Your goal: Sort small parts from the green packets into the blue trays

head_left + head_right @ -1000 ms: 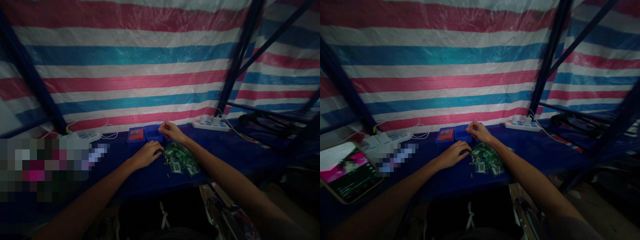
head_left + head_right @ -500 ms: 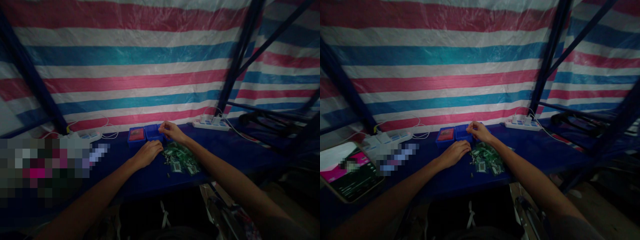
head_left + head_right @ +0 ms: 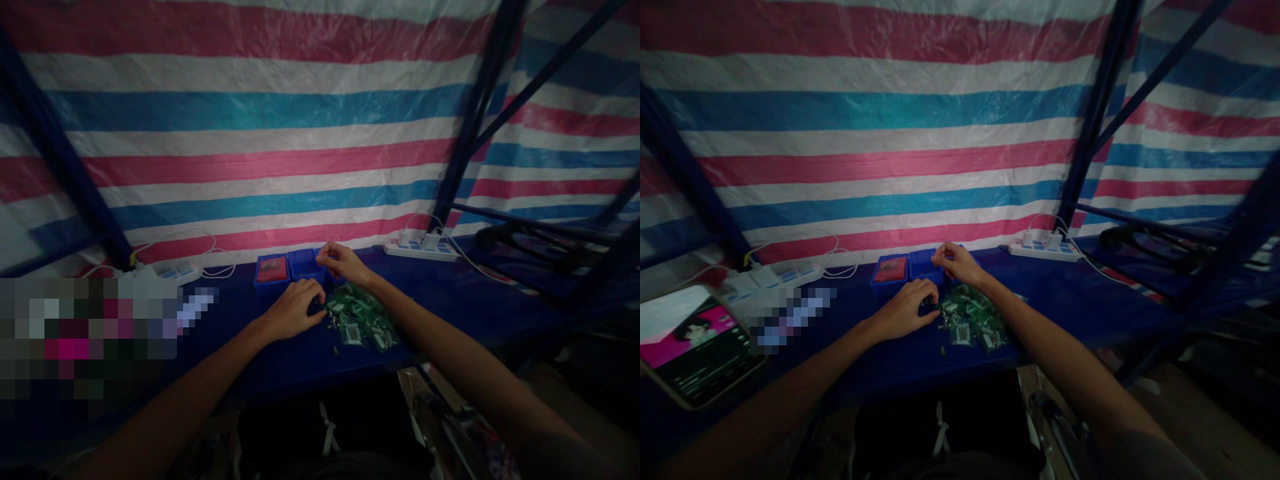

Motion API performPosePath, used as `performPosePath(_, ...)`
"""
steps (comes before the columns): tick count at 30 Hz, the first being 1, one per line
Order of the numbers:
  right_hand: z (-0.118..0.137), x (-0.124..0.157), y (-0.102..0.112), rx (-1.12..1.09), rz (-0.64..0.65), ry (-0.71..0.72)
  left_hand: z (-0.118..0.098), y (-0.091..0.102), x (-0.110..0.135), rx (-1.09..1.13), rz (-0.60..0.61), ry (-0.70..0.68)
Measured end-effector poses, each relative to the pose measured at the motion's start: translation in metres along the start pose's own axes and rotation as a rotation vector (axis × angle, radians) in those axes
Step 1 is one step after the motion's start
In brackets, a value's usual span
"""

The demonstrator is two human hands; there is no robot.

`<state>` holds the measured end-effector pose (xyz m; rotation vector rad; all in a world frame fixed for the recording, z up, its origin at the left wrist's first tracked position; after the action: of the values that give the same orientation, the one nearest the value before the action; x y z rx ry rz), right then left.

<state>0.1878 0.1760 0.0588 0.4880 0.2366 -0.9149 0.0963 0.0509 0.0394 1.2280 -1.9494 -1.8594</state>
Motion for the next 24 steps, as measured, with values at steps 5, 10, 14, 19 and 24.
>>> performPosePath(5, -0.0007, 0.0003, 0.0006, -0.002, 0.001, 0.010, -0.0009, -0.0055, -0.0036, -0.062, 0.014, -0.014)
performPosePath(10, -0.0009, -0.0003, 0.0013, 0.017, -0.001, 0.009, -0.0049, -0.0038, -0.0038, -0.064, -0.016, -0.032)
performPosePath(14, 0.0001, -0.0001, 0.0006, 0.010, -0.003, 0.009, -0.0061, -0.0018, -0.0022, -0.044, -0.009, -0.029)
performPosePath(19, -0.0007, 0.0001, 0.0001, 0.001, -0.003, -0.006, -0.0079, -0.0019, -0.0013, -0.039, 0.007, -0.049)
performPosePath(24, -0.0009, 0.0003, 0.0000, 0.003, 0.003, -0.007, -0.0095, -0.0044, -0.0014, -0.035, 0.028, -0.073)
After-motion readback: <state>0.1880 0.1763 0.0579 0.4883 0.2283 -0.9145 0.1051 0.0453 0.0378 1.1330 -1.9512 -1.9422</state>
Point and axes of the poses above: each hand's wrist, its own x-axis away from the middle knuckle, its own y-axis out of the back of the hand, z = x × y, the point moved 9 cm from there along -x, towards the middle knuckle, and after that the axes turned 6 degrees about z, right-handed, at the moved point
